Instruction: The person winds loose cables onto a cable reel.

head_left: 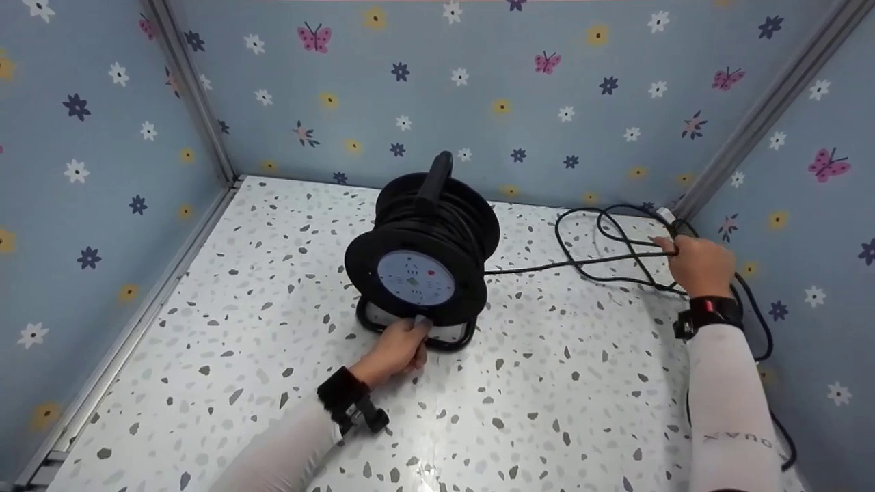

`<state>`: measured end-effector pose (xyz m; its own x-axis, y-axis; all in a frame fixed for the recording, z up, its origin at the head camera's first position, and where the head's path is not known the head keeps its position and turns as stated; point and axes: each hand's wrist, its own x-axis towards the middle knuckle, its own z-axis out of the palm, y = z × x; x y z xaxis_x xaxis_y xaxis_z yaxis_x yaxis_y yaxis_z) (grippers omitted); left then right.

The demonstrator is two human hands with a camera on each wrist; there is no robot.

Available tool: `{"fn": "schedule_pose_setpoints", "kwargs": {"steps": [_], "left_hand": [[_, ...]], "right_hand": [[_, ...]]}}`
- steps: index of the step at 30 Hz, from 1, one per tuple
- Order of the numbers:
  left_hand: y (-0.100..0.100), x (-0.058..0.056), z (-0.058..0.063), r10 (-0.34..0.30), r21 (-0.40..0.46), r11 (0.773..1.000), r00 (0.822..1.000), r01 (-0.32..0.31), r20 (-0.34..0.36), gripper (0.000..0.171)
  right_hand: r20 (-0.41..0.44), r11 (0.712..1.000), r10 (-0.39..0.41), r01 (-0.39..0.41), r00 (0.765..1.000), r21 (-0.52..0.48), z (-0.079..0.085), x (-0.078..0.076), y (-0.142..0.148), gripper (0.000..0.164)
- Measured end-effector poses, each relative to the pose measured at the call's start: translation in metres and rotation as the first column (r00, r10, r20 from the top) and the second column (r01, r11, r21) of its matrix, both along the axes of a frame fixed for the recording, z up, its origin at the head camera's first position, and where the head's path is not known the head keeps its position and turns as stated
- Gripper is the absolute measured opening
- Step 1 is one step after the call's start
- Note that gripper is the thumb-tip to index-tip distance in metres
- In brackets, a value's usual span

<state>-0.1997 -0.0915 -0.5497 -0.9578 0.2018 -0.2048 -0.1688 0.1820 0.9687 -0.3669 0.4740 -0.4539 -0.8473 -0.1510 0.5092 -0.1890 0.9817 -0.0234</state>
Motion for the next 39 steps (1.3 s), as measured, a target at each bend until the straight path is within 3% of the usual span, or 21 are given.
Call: {"fn": "schedule_pose_setpoints", "kwargs": {"steps": [4, 9, 13, 15, 17, 21, 23, 26, 29, 32, 35, 39], "left_hand": [[0.002, -0.001, -0.001, -0.031, 0.027, 0.999, 1.0, 0.031, -0.006, 0.051], [0.0, -0.001, -0.003, -0.028, 0.029, 0.999, 0.999, 0.029, -0.028, 0.05], [-0.001, 0.001, -0.004, -0.026, 0.027, 0.999, 0.999, 0.026, -0.023, 0.049], [0.0, 0.0, -0.004, -0.033, 0.035, 0.999, 0.999, 0.034, -0.019, 0.049], [0.0, 0.0, -0.003, -0.036, 0.038, 0.999, 0.999, 0.036, -0.016, 0.05], [0.002, -0.001, 0.0, -0.045, 0.031, 0.999, 0.999, 0.045, -0.004, 0.053], [0.002, -0.001, 0.0, -0.053, 0.026, 0.998, 0.999, 0.053, -0.003, 0.055], [0.001, -0.001, 0.0, -0.048, 0.022, 0.999, 0.999, 0.048, -0.016, 0.056], [-0.001, -0.001, 0.0, -0.028, 0.02, 0.999, 0.999, 0.028, -0.025, 0.055], [-0.003, 0.0, 0.0, -0.02, 0.01, 1.0, 0.999, 0.02, -0.026, 0.056], [-0.005, 0.0, -0.001, -0.02, 0.013, 1.0, 1.0, 0.021, -0.016, 0.057], [-0.01, 0.0, -0.001, -0.005, 0.028, 1.0, 1.0, 0.005, 0.002, 0.054]], "right_hand": [[-0.033, 0.998, -0.039, 0.037, 0.999, -0.047, -0.014, 0.01, 0.021, 0.061], [-0.007, 0.984, -0.133, 0.131, 0.991, -0.117, -0.003, 0.012, 0.024, 0.06], [0.067, 0.932, -0.303, 0.31, 0.951, -0.187, 0.019, 0.005, 0.017, 0.066], [0.044, 0.901, -0.356, 0.356, 0.933, -0.248, 0.03, 0.001, 0.013, 0.069], [-0.039, 0.885, -0.366, 0.335, 0.93, -0.322, 0.042, -0.001, 0.012, 0.068], [-0.207, 0.88, -0.315, 0.204, 0.926, -0.428, 0.062, -0.002, 0.013, 0.061], [-0.209, 0.884, -0.293, 0.181, 0.933, -0.431, 0.07, 0.0, 0.015, 0.056], [-0.134, 0.929, -0.251, 0.2, 0.959, -0.312, 0.075, 0.002, 0.023, 0.059], [0.021, 0.972, -0.19, 0.191, 0.982, -0.135, 0.072, 0.006, 0.038, 0.065], [0.167, 0.986, -0.147, 0.157, 0.975, -0.049, 0.064, 0.014, 0.059, 0.069], [0.23, 0.973, -0.191, 0.216, 0.954, -0.088, 0.062, 0.026, 0.079, 0.079], [0.256, 0.903, -0.352, 0.399, 0.9, -0.158, 0.073, 0.038, 0.097, 0.082]]}}
